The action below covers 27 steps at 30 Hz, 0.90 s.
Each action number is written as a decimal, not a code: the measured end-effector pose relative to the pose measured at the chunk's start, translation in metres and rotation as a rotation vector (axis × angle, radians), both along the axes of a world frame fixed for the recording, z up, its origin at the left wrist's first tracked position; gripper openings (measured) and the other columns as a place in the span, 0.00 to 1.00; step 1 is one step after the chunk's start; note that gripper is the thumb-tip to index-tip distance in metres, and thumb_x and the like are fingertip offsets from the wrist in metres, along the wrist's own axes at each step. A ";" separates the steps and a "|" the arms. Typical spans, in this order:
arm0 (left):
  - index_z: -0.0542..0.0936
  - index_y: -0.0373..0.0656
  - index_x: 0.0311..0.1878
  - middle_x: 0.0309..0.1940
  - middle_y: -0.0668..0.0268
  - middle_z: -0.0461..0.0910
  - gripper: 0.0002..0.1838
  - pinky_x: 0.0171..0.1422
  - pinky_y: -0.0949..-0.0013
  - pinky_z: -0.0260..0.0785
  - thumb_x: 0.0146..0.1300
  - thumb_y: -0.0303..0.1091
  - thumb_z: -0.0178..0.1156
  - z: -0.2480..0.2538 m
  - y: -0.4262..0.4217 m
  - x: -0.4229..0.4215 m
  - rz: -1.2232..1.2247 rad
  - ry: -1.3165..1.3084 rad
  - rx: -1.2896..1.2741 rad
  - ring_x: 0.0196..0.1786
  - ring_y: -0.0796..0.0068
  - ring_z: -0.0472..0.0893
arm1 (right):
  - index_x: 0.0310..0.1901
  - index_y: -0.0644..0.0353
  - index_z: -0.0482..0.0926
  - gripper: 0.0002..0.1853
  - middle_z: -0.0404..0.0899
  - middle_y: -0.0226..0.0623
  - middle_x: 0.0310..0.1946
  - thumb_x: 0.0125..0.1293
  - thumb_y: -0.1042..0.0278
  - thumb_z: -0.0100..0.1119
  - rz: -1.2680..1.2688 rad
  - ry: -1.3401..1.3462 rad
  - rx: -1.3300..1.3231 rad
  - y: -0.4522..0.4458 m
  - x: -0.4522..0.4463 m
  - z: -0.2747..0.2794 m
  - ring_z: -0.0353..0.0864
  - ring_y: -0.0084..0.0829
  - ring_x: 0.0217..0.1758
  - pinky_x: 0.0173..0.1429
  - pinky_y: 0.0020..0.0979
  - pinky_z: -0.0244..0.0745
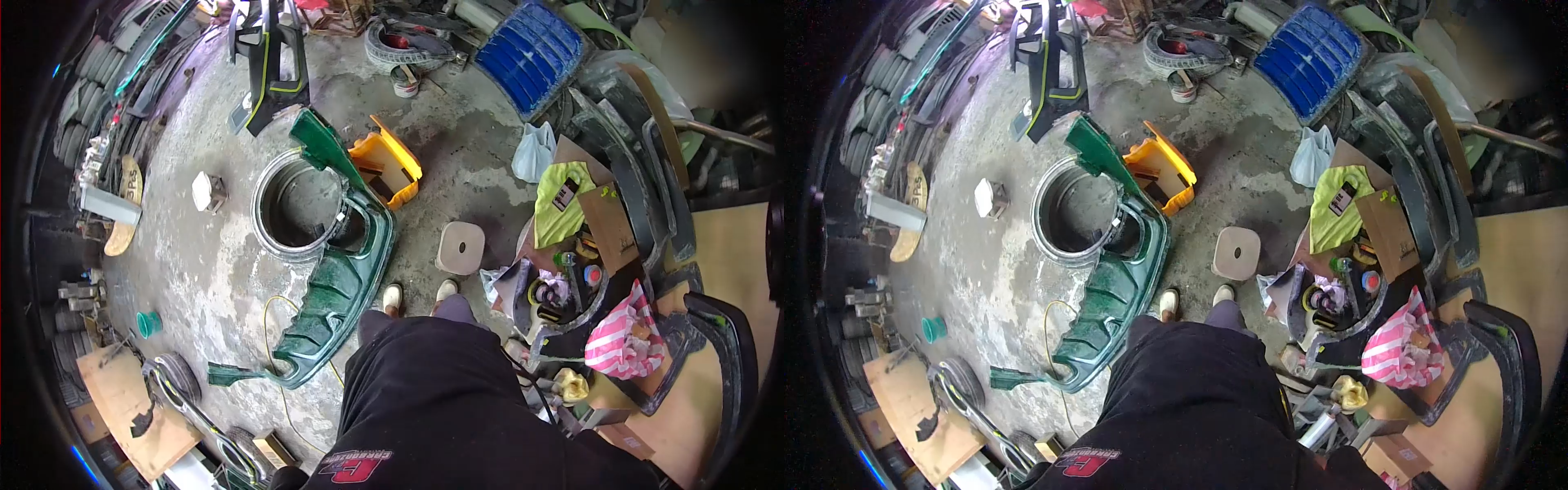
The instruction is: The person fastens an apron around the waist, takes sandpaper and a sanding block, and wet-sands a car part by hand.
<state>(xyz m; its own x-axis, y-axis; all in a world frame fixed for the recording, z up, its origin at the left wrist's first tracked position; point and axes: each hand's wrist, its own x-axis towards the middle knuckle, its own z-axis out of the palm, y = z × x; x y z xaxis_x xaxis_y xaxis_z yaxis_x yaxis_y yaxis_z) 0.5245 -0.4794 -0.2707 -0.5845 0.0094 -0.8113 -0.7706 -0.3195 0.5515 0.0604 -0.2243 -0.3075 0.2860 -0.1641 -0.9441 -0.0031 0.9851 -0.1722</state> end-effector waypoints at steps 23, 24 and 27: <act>0.79 0.39 0.50 0.32 0.69 0.83 0.11 0.35 0.77 0.69 0.67 0.31 0.63 0.109 -0.132 -0.013 0.396 -0.061 -0.027 0.33 0.84 0.77 | 0.46 0.53 0.70 0.20 0.54 0.18 0.18 0.76 0.43 0.44 -0.636 -0.245 -0.446 -0.212 -0.077 0.053 0.50 0.12 0.13 0.15 0.19 0.46; 0.77 0.40 0.46 0.30 0.69 0.80 0.10 0.32 0.77 0.66 0.64 0.29 0.66 0.080 -0.131 -0.018 0.434 0.000 -0.058 0.30 0.83 0.76 | 0.46 0.53 0.71 0.20 0.52 0.18 0.18 0.76 0.43 0.44 -0.555 -0.255 -0.427 -0.233 -0.063 0.034 0.50 0.12 0.14 0.15 0.19 0.46; 0.77 0.36 0.37 0.26 0.64 0.76 0.08 0.36 0.69 0.70 0.64 0.30 0.64 0.046 -0.113 -0.068 0.694 0.104 0.115 0.28 0.73 0.77 | 0.46 0.53 0.71 0.19 0.56 0.18 0.19 0.77 0.44 0.44 -0.456 -0.250 -0.453 -0.270 -0.011 0.007 0.50 0.12 0.15 0.17 0.18 0.47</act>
